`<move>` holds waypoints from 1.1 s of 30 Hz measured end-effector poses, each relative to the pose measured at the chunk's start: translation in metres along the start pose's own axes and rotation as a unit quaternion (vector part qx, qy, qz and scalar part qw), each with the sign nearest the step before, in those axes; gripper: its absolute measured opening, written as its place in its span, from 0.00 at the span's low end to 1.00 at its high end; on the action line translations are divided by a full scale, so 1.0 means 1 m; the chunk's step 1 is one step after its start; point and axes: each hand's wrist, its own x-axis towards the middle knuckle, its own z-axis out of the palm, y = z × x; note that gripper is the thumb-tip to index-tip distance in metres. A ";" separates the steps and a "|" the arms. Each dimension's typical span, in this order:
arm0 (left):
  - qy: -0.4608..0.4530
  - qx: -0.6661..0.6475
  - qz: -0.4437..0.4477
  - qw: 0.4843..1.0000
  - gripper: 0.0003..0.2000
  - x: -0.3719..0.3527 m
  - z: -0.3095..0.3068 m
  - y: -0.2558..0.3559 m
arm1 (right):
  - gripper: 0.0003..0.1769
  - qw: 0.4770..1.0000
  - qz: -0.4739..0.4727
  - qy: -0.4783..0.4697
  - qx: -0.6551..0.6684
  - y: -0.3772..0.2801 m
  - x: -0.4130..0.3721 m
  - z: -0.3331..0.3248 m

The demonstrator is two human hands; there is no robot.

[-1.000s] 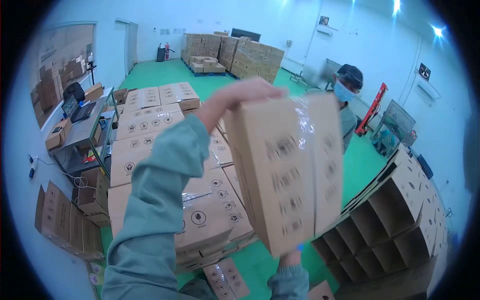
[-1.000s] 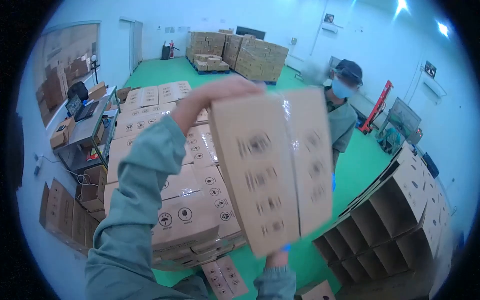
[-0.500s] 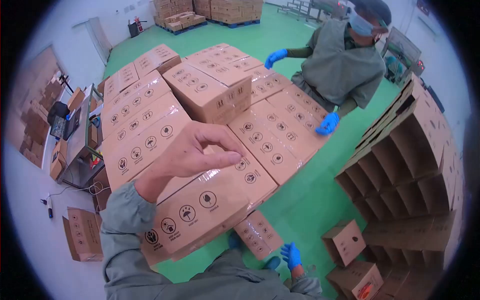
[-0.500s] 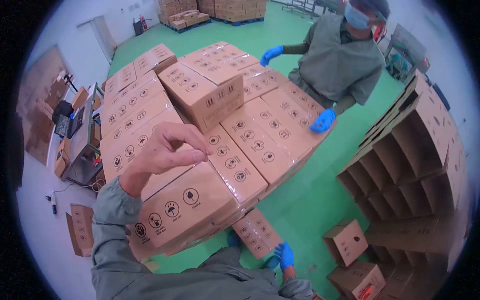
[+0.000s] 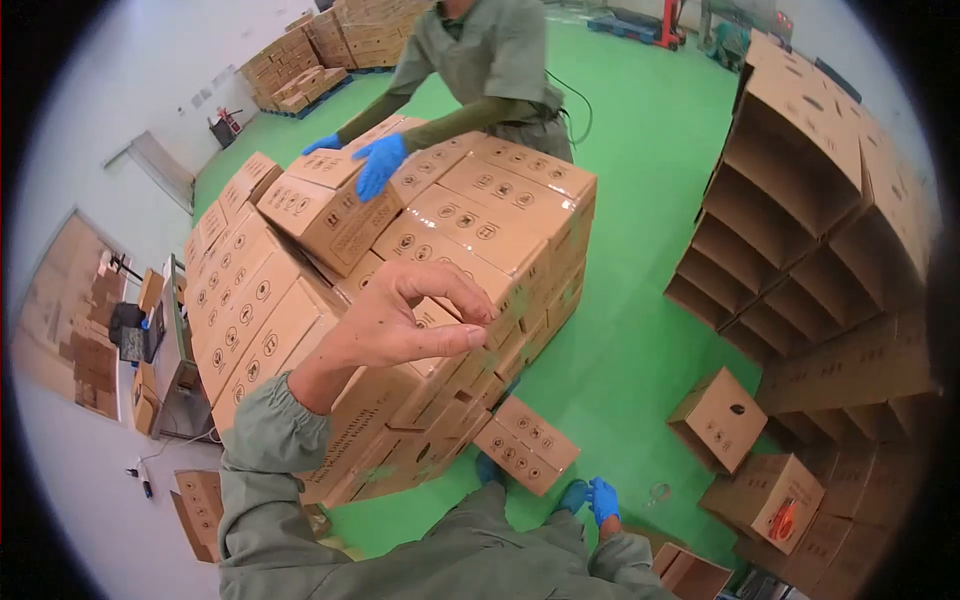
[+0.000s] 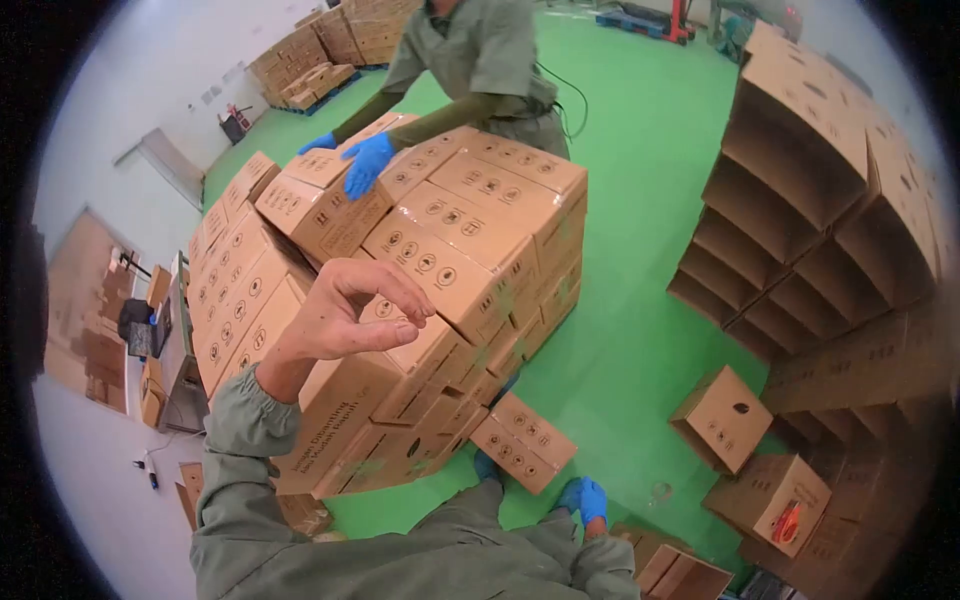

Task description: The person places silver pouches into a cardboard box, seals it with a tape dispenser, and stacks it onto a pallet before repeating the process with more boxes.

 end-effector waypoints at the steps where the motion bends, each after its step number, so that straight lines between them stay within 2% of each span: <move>1: -0.002 0.005 -0.012 1.000 0.06 0.007 0.012 0.000 | 0.28 1.000 0.009 -0.003 0.007 0.007 0.009 -0.002; 3: -0.012 0.008 -0.031 0.999 0.06 0.020 0.033 -0.005 | 0.26 0.991 -0.042 0.015 -0.128 0.026 0.032 -0.014; 6: -0.014 -0.025 -0.039 0.999 0.05 0.028 0.058 -0.023 | 0.24 0.986 -0.047 0.034 -0.156 0.065 0.059 -0.031; 8: -0.027 -0.022 -0.139 0.990 0.05 0.023 0.073 -0.044 | 0.23 0.989 -0.028 0.044 -0.138 0.101 0.079 -0.044; 9: -0.042 -0.037 -0.149 0.987 0.05 0.017 0.087 -0.066 | 0.23 0.991 -0.019 0.057 -0.117 0.122 0.087 -0.046; 11: -0.018 -0.145 -0.280 0.949 0.10 -0.021 0.136 -0.140 | 0.23 0.990 -0.065 0.059 -0.114 0.164 0.105 -0.044; 13: 0.000 -0.176 -0.371 0.912 0.14 -0.092 0.206 -0.248 | 0.24 0.982 0.003 0.097 -0.160 0.149 0.099 -0.023; 15: -0.044 -0.126 -0.505 0.852 0.18 -0.174 0.271 -0.350 | 0.32 0.969 0.060 0.047 -0.234 0.074 0.085 0.004; 16: -0.057 -0.133 -0.516 0.844 0.18 -0.208 0.296 -0.391 | 0.32 0.975 0.045 0.072 -0.206 0.078 0.101 0.024; 18: -0.089 0.016 -0.570 0.817 0.27 -0.266 0.339 -0.472 | 0.35 0.978 0.009 0.112 -0.176 0.096 0.148 0.058; 19: -0.140 0.043 -0.583 0.799 0.34 -0.286 0.351 -0.515 | 0.37 0.977 -0.010 0.124 -0.173 0.102 0.173 0.073; 20: -0.149 0.035 -0.592 0.791 0.34 -0.294 0.363 -0.549 | 0.39 0.965 -0.046 0.129 -0.221 0.099 0.198 0.085; 21: -0.145 0.104 -0.532 0.828 0.35 -0.293 0.370 -0.581 | 0.41 0.951 -0.087 0.130 -0.268 0.089 0.223 0.095; 22: -0.140 0.174 -0.463 0.858 0.36 -0.290 0.376 -0.615 | 0.42 0.912 -0.121 0.147 -0.363 0.081 0.246 0.107; 23: -0.135 0.203 -0.453 0.858 0.38 -0.284 0.383 -0.648 | 0.43 0.863 -0.156 0.159 -0.454 0.081 0.265 0.114; 24: -0.130 0.230 -0.441 0.858 0.40 -0.281 0.390 -0.680 | 0.43 0.865 -0.148 0.149 -0.457 0.094 0.279 0.115; 26: -0.086 0.342 -0.321 0.879 0.43 -0.283 0.405 -0.741 | 0.44 0.862 -0.142 0.092 -0.478 0.119 0.296 0.111; 27: -0.046 0.324 -0.357 0.875 0.46 -0.273 0.415 -0.761 | 0.44 0.864 -0.134 0.087 -0.478 0.129 0.297 0.109; 28: 0.000 0.306 -0.390 0.869 0.50 -0.255 0.423 -0.777 | 0.43 0.881 -0.124 0.104 -0.445 0.135 0.297 0.105; 29: -0.006 0.300 -0.397 0.867 0.50 -0.245 0.427 -0.781 | 0.42 0.896 -0.107 0.118 -0.415 0.147 0.290 0.104; 30: 0.019 0.255 -0.481 0.839 0.50 -0.234 0.428 -0.782 | 0.42 0.894 -0.099 0.118 -0.421 0.176 0.283 0.111; 31: 0.047 0.212 -0.557 0.801 0.51 -0.225 0.430 -0.788 | 0.40 0.952 -0.108 0.236 -0.164 0.215 0.284 0.125; 32: 0.049 0.211 -0.561 0.799 0.51 -0.224 0.431 -0.798 | 0.38 0.931 -0.109 0.330 0.109 0.245 0.287 0.137; 33: 0.049 0.186 -0.584 0.789 0.49 -0.225 0.431 -0.803 | 0.38 0.934 -0.107 0.325 0.106 0.265 0.287 0.147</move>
